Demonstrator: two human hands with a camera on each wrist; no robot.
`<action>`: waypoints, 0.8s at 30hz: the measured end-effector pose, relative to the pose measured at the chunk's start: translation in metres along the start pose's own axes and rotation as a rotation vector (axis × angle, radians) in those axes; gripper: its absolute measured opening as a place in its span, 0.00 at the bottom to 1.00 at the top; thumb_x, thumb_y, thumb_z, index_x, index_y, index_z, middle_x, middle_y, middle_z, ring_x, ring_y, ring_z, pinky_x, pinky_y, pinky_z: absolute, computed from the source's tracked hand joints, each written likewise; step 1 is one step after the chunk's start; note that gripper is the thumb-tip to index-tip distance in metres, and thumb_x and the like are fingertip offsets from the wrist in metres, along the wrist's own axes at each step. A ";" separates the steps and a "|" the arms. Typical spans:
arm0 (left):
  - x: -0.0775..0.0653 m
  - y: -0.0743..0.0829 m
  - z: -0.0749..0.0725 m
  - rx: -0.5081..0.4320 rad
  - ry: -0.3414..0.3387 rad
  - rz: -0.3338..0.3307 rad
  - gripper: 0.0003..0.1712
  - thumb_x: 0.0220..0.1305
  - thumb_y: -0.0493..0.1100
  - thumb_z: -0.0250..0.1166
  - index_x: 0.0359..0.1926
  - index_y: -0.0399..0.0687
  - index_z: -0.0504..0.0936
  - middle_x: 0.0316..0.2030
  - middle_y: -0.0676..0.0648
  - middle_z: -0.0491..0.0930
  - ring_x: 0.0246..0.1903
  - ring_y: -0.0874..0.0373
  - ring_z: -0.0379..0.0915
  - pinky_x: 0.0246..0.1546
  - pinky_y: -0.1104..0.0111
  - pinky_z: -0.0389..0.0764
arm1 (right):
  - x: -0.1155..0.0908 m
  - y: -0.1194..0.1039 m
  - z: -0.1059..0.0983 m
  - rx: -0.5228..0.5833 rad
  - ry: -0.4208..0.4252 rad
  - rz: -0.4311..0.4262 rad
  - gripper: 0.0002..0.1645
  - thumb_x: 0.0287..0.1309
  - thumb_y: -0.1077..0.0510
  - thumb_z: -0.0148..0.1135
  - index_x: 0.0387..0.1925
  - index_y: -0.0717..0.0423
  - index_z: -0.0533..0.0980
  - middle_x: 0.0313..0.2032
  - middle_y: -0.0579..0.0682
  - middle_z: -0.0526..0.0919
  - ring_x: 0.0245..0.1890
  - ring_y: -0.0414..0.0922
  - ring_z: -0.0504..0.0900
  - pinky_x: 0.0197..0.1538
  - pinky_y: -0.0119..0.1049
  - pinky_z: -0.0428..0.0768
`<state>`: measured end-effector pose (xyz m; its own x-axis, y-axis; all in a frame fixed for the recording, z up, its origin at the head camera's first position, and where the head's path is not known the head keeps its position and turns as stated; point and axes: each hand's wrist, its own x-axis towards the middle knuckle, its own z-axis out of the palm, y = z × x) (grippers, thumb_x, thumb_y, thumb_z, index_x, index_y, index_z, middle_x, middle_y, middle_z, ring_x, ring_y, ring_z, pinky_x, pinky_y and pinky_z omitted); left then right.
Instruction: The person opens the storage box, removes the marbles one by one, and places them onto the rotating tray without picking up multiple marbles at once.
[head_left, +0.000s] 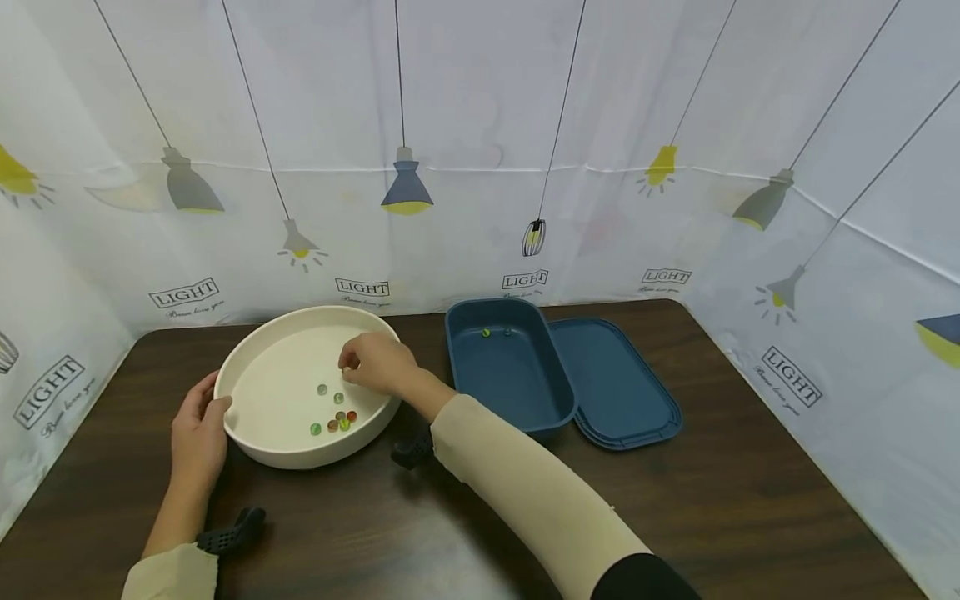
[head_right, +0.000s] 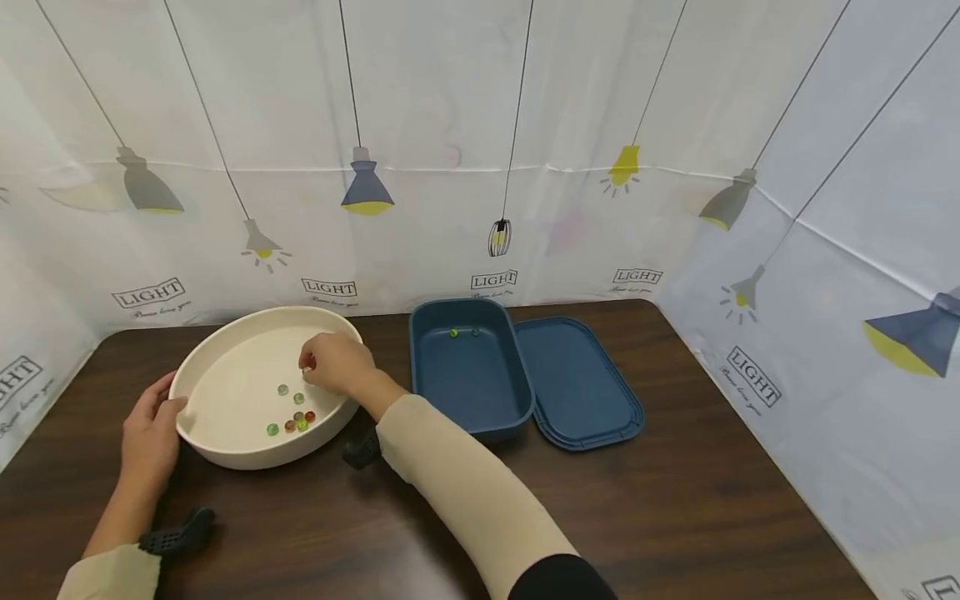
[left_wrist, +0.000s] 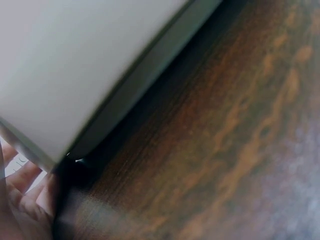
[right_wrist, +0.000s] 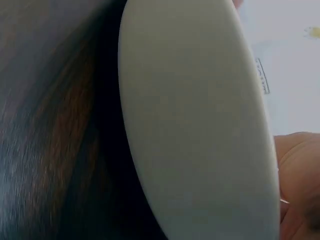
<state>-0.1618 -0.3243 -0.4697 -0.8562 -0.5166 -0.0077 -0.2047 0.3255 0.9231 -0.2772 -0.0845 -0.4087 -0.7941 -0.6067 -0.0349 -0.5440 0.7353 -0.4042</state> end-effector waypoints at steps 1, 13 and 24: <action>0.000 0.001 -0.001 -0.003 0.002 0.003 0.30 0.76 0.48 0.45 0.76 0.54 0.63 0.73 0.42 0.68 0.58 0.69 0.70 0.44 0.90 0.67 | 0.002 -0.001 0.002 -0.046 -0.008 0.000 0.07 0.67 0.50 0.64 0.44 0.40 0.85 0.39 0.37 0.85 0.37 0.33 0.78 0.38 0.28 0.75; -0.001 0.004 -0.002 -0.002 -0.004 -0.007 0.31 0.76 0.48 0.44 0.77 0.54 0.62 0.74 0.43 0.67 0.65 0.60 0.68 0.46 0.90 0.67 | 0.006 -0.004 0.008 -0.193 -0.055 -0.009 0.09 0.67 0.50 0.63 0.46 0.34 0.84 0.36 0.33 0.82 0.36 0.33 0.76 0.38 0.30 0.74; -0.001 0.002 -0.002 -0.014 -0.001 -0.005 0.30 0.76 0.48 0.45 0.77 0.54 0.63 0.73 0.42 0.68 0.59 0.67 0.70 0.45 0.89 0.68 | -0.009 0.023 -0.045 0.303 0.087 -0.072 0.16 0.67 0.55 0.65 0.53 0.53 0.82 0.50 0.49 0.86 0.47 0.45 0.86 0.45 0.31 0.82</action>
<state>-0.1606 -0.3249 -0.4671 -0.8557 -0.5173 -0.0131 -0.2026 0.3117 0.9283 -0.2948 -0.0481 -0.3767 -0.7836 -0.6165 0.0767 -0.5048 0.5600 -0.6569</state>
